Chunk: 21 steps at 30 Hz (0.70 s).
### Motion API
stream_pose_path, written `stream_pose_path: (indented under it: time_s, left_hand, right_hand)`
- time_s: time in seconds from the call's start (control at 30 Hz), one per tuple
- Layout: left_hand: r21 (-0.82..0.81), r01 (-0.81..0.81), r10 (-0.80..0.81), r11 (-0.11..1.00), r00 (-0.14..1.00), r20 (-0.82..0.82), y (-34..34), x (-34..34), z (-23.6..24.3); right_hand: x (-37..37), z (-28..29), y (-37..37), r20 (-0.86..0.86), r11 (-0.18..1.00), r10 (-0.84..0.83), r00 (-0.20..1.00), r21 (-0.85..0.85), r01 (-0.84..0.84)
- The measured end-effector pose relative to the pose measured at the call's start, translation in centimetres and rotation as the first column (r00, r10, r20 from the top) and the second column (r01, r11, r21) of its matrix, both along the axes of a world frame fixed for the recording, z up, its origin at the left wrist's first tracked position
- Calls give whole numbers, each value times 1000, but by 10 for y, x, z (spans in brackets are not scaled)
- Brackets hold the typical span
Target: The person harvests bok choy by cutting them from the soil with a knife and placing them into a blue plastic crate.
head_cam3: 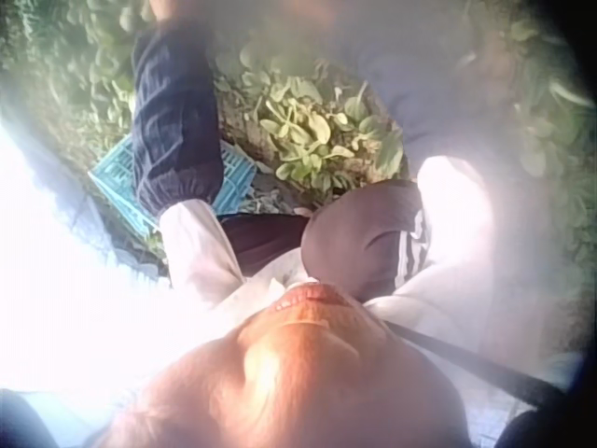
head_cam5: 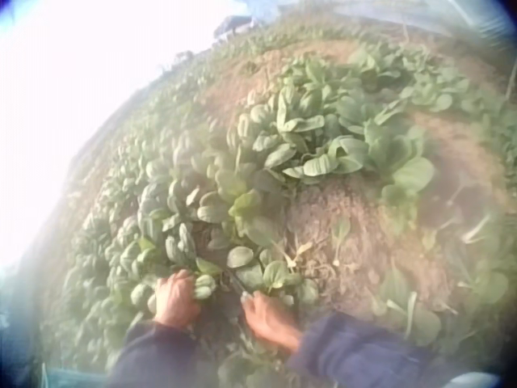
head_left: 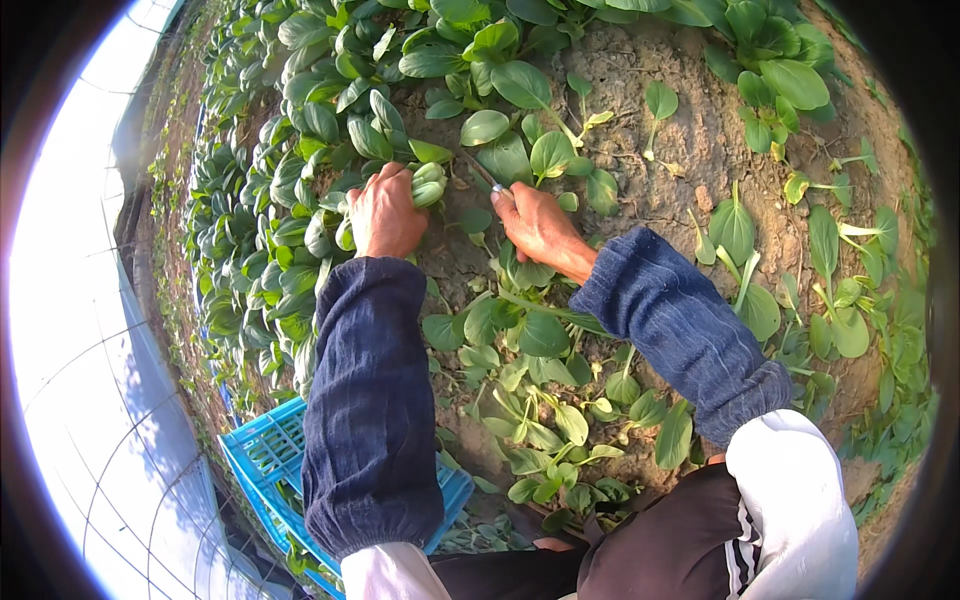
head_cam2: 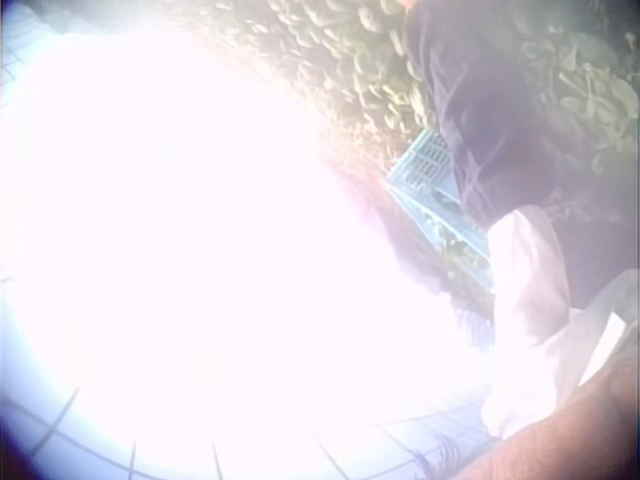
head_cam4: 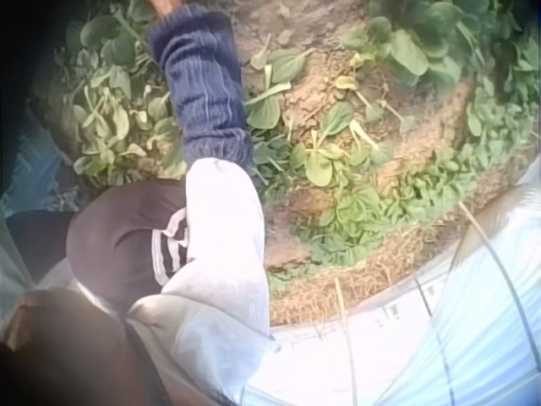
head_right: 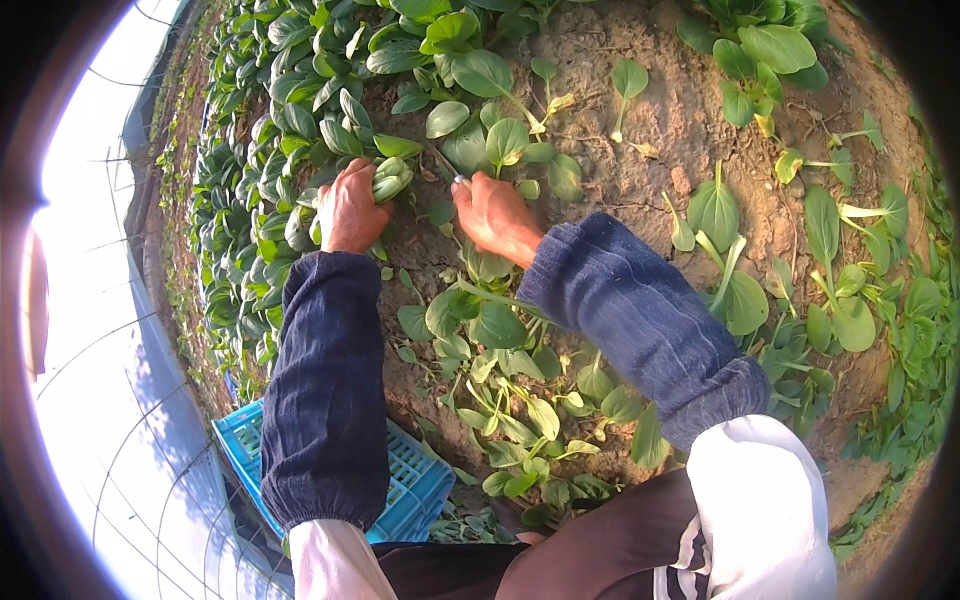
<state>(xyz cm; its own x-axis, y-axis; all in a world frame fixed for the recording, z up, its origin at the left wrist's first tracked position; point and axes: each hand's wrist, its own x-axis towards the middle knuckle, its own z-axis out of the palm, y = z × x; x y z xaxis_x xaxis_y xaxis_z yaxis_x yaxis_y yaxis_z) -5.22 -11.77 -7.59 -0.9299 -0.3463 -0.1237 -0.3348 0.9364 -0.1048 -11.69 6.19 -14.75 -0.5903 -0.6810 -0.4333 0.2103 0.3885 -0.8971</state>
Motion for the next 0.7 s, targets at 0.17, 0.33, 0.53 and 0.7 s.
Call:
stream_pose_path:
  time_s: [0.17,0.33,0.53,0.7]
  left_hand:
    - [110,-60,58,992,998,14,-1,2,0]
    - [184,-90,97,979,995,-30,-6,6,-5]
    - [368,-163,202,916,977,-70,-16,8,-12]
    - [628,-302,400,717,917,-16,-29,16,-17]
  right_hand:
    - [5,1,-2,248,997,-39,968,-50,53]
    - [0,4,-7,310,998,60,949,-42,-49]
    - [1,4,-5,271,995,93,958,15,-101]
    - [15,-2,9,268,999,32,963,-26,-26]
